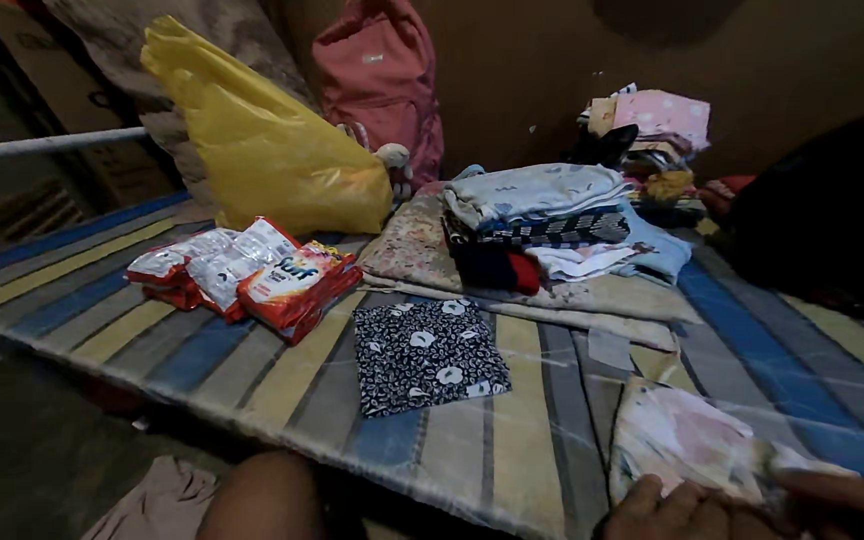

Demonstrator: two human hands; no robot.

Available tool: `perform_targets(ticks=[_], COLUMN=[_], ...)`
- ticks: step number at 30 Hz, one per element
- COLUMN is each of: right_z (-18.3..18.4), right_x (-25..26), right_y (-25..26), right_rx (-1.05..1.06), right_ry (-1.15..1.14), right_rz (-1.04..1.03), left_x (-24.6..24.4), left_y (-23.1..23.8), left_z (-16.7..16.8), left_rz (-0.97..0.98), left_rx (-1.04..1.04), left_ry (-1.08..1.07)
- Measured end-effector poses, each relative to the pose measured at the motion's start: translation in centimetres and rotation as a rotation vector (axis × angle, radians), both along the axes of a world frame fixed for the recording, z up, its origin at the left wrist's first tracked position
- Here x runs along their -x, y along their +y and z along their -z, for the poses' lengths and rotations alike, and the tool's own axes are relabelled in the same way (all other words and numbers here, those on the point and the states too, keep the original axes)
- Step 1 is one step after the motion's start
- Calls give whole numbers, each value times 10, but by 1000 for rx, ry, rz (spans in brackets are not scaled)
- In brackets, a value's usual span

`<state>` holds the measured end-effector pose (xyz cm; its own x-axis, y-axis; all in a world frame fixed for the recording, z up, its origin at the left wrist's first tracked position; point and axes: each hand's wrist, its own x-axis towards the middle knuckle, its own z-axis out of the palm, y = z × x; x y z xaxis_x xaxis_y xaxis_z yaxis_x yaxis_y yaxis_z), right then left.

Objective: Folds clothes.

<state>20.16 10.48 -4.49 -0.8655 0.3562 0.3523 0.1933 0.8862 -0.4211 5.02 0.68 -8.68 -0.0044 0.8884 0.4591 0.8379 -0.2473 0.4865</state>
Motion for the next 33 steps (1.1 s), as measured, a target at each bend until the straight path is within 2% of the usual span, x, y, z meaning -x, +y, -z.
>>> perform_targets(ticks=[2,3,5,7,10,12,14,15,16,17,20,21,24,28,33], right_z=[-9,-14,-20,-20,0,40,87,82,48,32,18,12,-8,-9,-10], right_x=[10,15,22,28,28,35,55,66,79,91,106,112,142,189,214], right_y=[3,9,29,49,71,77,81,56,14,-3,-1,2,11,26,27], right_rx=[-42,-43,30,223,796,1139,1290,1355,1515,1604,1650,1622,1472,1230,1206], right_ry=[24,29,40,54,126,345,611,749,833,826,661,601,444,192,180], right_rz=[92,133,175,156,-34,-278,-602,-483,-72,25,-250,-228,6,136,157], left_x=[15,25,40,54,76,90,101,106,111,117,142,151,169,183,202], left_y=[-1,1,-2,-7,-19,-27,-33,-35,-36,-36,-34,-32,-28,-26,-27], left_z=[-33,-43,-52,-65,-82,-87,-88,-88,-87,-85,-74,-70,-61,-51,-33], left_rz=[124,180,273,337,341,310,308,293,271,248,79,-5,-240,-376,-489], left_rx=[411,505,451,444,470,452,397,369,347,328,302,288,240,160,62], left_ry=[-274,-448,-775,-1016,-1202,-1270,-1334,-1347,-1359,-1369,-1381,-1389,-1364,-1242,-981])
